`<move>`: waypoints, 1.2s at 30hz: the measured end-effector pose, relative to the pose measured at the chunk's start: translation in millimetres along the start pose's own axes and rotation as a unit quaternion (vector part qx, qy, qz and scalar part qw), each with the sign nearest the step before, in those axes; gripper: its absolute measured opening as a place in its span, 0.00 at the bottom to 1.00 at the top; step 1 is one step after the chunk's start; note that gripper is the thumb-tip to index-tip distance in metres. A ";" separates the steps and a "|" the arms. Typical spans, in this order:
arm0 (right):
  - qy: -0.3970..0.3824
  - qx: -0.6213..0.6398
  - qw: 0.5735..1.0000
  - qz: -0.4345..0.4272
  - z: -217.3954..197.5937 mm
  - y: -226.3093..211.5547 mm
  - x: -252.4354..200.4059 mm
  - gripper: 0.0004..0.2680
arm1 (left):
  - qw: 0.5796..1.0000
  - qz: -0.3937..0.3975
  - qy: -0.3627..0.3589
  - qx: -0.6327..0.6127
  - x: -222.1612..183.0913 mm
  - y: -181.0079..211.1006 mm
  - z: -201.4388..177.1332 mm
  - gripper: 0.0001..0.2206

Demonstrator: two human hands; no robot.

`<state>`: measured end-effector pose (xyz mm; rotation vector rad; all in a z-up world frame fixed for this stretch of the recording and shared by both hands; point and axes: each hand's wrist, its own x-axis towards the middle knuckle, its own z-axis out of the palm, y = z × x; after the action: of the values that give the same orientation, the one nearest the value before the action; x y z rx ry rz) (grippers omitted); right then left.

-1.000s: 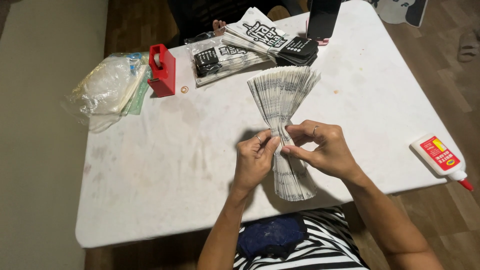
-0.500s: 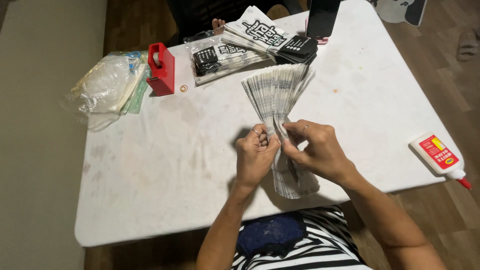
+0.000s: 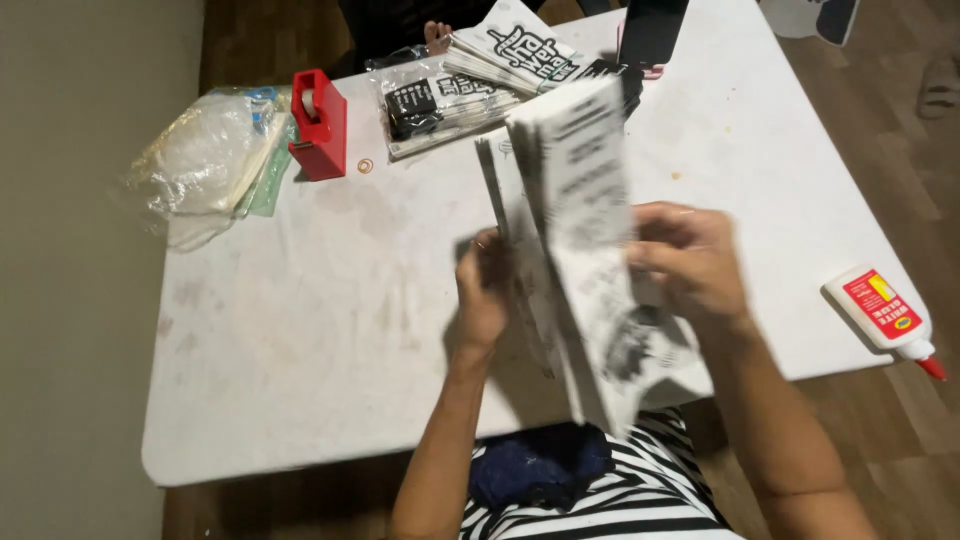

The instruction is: The person stacks several printed paper bags on a table, aligns them by hand, and then places the stack inside a clear plastic sleeve. They then fold the open end of the plastic sleeve and secure it with a piece of tape from a red dispenser.

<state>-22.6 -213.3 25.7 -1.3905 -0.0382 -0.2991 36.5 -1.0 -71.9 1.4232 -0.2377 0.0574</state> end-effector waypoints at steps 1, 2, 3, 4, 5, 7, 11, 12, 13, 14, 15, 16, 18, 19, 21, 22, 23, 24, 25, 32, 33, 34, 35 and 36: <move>0.007 -0.024 0.999 0.021 10.7 11.0 2.3 0.13 | 0.996 -0.008 0.006 -0.094 -3.1 11.5 10.0 0.09; 0.014 -0.048 0.998 0.043 22.0 22.5 5.4 0.12 | 0.982 -0.017 0.013 -0.187 -6.1 22.7 19.3 0.10; 0.013 -0.047 0.998 0.042 24.3 25.0 4.7 0.12 | 0.982 -0.015 0.012 -0.186 -5.3 30.9 20.6 0.10; 0.020 -0.077 0.997 0.022 27.0 28.1 2.3 0.12 | 0.984 -0.044 0.024 -0.170 -7.6 38.6 21.1 0.09; 0.026 -0.107 0.994 0.002 29.6 31.6 0.0 0.11 | 0.985 -0.073 0.036 -0.154 -9.8 45.9 21.8 0.10; 0.034 -0.121 0.992 -0.022 35.2 37.6 -2.7 0.12 | 0.992 -0.040 0.006 -0.121 -14.6 79.0 29.3 0.14; 0.024 -0.235 0.959 -0.153 34.4 25.1 -8.0 0.16 | 0.998 0.060 0.004 0.026 -11.6 64.4 26.7 0.13; 0.024 -0.235 0.959 -0.153 33.8 24.0 -6.6 0.16 | 0.998 0.060 0.003 0.026 -13.0 63.1 24.8 0.13; -0.017 -0.223 0.960 -0.169 32.9 23.0 -5.1 0.18 | 0.995 0.085 -0.007 0.052 -14.3 61.5 23.1 0.14; -0.057 -0.209 0.958 -0.185 31.8 22.1 -3.7 0.21 | 0.991 0.111 -0.019 0.077 -15.1 59.9 21.5 0.15; -0.055 -0.209 0.959 -0.185 19.7 47.8 -5.7 0.21 | 0.991 0.111 -0.021 0.078 -14.0 56.1 17.1 0.15; -0.084 -0.219 0.952 -0.195 7.5 73.5 -9.2 0.17 | 0.986 0.139 -0.048 0.073 -14.7 52.1 12.7 0.12; -0.113 -0.228 0.945 -0.205 -13.7 125.0 -12.1 0.14 | 0.981 0.167 -0.076 0.069 -14.3 45.0 4.5 0.09; -0.156 -0.242 0.932 -0.222 -22.7 150.4 -11.2 0.10 | 0.979 0.169 -0.087 0.073 -13.2 42.1 0.7 0.15; -0.198 -0.255 0.915 -0.242 -18.6 157.2 -8.5 0.09 | 0.976 0.175 -0.099 0.079 -11.4 32.4 -2.7 0.21; -0.195 -0.239 0.922 -0.233 -6.6 138.7 -8.2 0.12 | 0.980 0.160 -0.078 0.092 -11.2 24.6 -2.1 0.26; -0.192 -0.224 0.929 -0.224 5.4 120.8 -7.9 0.20 | 0.982 0.146 -0.056 0.105 -10.8 16.1 -1.9 0.33; -0.193 -0.224 0.930 -0.221 14.1 104.7 -7.2 0.20 | 0.983 0.143 -0.055 0.105 -13.2 25.7 -1.2 0.33; -0.174 -0.187 0.941 -0.220 23.0 88.8 -6.4 0.28 | 0.981 0.131 -0.042 0.135 -15.5 35.1 -0.8 0.38; -0.198 -0.129 0.940 -0.247 37.5 73.4 0.9 0.32 | 0.973 0.206 -0.019 0.100 -13.9 3.0 1.6 0.55; -0.200 -0.129 0.939 -0.248 35.1 90.3 -4.0 0.32 | 0.973 0.207 -0.017 0.100 -15.0 5.4 6.0 0.55; -0.177 -0.125 0.945 -0.247 31.8 106.4 -6.4 0.36 | 0.966 0.233 -0.011 0.109 -13.0 8.1 11.6 0.51; -0.153 -0.121 0.949 -0.246 28.4 122.6 -8.5 0.42 | 0.959 0.260 -0.004 0.117 -11.0 10.9 17.3 0.47; -0.154 -0.121 0.949 -0.247 15.4 138.0 -3.6 0.42 | 0.958 0.261 -0.002 0.117 -9.3 13.4 13.1 0.47</move>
<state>8.1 -177.1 -104.9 -1.6513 -0.6354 -0.5115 23.3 -10.9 -59.0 1.5616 -0.6241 0.5309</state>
